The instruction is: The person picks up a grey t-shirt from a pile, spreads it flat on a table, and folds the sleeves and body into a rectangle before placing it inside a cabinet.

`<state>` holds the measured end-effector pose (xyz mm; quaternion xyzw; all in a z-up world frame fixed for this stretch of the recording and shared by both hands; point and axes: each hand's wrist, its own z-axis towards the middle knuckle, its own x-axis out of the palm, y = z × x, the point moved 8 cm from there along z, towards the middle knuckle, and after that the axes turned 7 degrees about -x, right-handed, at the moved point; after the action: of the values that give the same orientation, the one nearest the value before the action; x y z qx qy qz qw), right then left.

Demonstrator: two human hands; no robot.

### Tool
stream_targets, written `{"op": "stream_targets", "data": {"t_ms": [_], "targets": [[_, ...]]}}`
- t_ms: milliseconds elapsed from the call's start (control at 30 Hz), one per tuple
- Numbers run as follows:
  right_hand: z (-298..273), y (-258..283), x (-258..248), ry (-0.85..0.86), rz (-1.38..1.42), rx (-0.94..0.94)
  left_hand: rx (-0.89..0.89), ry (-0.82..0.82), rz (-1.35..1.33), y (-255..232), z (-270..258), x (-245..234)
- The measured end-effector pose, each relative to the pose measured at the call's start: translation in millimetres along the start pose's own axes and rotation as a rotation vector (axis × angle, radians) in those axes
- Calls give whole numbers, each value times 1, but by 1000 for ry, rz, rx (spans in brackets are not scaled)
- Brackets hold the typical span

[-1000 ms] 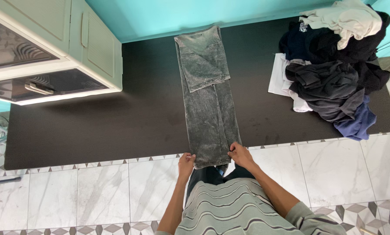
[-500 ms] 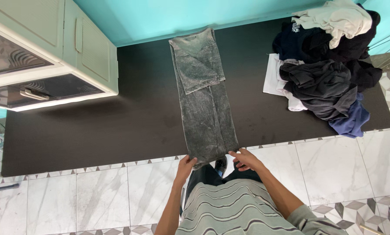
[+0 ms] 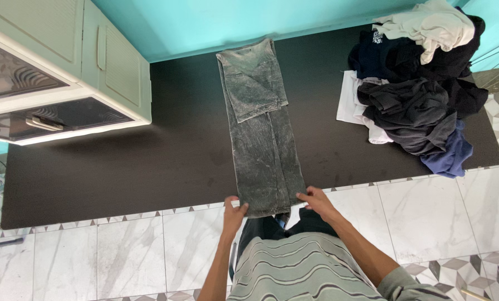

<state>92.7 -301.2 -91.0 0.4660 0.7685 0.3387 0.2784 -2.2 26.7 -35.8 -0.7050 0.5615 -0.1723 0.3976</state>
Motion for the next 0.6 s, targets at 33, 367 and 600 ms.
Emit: {"op": "stream_targets", "data": {"t_ms": [33, 367, 600], "targets": [[-3, 15, -4, -27, -10, -81, 27, -50, 22, -11, -5, -3], [26, 70, -17, -31, 315, -48, -156, 324, -105, -43, 76, 5], [73, 98, -26, -116, 566, 84, -238, 219, -413, -80, 115, 8]]}}
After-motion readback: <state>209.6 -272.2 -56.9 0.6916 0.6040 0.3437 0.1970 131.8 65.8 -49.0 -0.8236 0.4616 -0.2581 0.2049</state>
